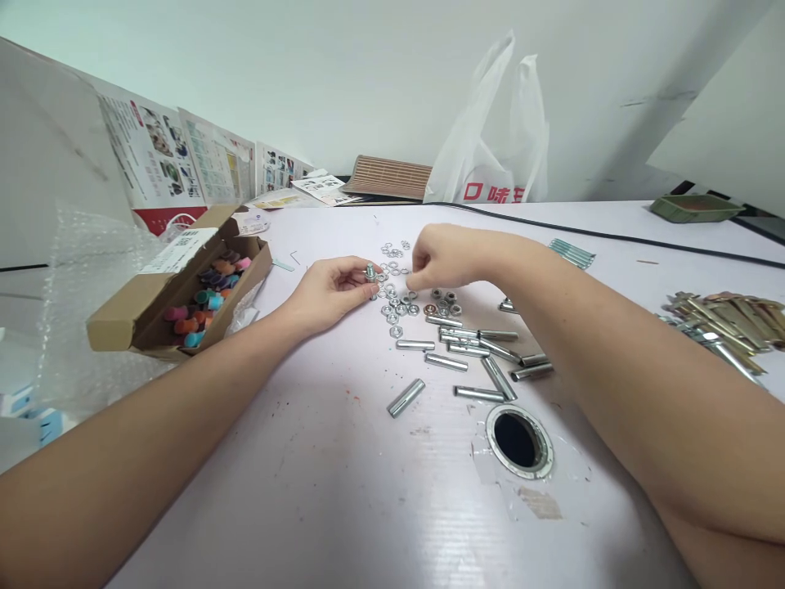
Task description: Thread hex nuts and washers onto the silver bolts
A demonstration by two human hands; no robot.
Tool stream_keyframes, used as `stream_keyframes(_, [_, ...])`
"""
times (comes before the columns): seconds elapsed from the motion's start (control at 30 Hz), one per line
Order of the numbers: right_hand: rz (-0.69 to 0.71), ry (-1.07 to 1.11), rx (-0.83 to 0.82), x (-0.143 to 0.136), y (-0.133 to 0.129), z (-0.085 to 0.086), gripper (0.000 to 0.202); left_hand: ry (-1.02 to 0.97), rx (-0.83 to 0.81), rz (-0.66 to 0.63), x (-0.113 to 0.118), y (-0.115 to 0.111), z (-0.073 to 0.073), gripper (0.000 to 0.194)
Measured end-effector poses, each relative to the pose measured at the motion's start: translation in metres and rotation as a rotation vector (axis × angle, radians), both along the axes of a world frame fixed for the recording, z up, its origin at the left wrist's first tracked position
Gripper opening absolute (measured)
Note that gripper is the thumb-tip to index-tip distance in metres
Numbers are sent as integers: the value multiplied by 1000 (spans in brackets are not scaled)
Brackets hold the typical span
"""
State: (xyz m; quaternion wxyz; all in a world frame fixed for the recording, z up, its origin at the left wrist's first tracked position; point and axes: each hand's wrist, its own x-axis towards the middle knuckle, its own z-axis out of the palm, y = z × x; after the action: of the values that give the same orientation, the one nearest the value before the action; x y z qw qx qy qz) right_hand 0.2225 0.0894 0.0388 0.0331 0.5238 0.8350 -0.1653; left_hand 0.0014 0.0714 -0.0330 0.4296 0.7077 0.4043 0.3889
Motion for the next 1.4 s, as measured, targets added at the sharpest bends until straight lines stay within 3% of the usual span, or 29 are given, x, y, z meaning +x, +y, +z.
stream_keyframes(0.13, [-9,285,205,-19,-11,3,16,-13,4,-14,0,0,1,29])
stream_keyframes(0.3, [145,469,238,-36,-18,0,17,5,-4,-3,-1,-1,3,24])
stream_keyframes(0.47, [225,436,195,-31,-19,4,22,34,21,-4,-1,-3,5,17])
stream_keyframes(0.63, [268,360,280,-30,-18,4,24,52,28,-7,-2,-1,2,17])
stream_keyframes(0.9, [89,165,353,-40,-25,4,37,54,-45,-10,-1,-4,10,16])
stream_keyframes(1.0, [152,221,358,-36,-24,6,48,61,-48,10,-1,-6,12,14])
stream_keyframes(1.1, [270,205,302,-31,-25,10,34,35,-63,9,-1,-4,10,16])
stream_keyframes(1.27, [167,197,264,-30,-29,14,26,36,-51,-10,-3,-2,5,17])
stream_keyframes(1.4, [204,289,169,-31,-29,12,29,44,-45,0,-3,-3,6,15])
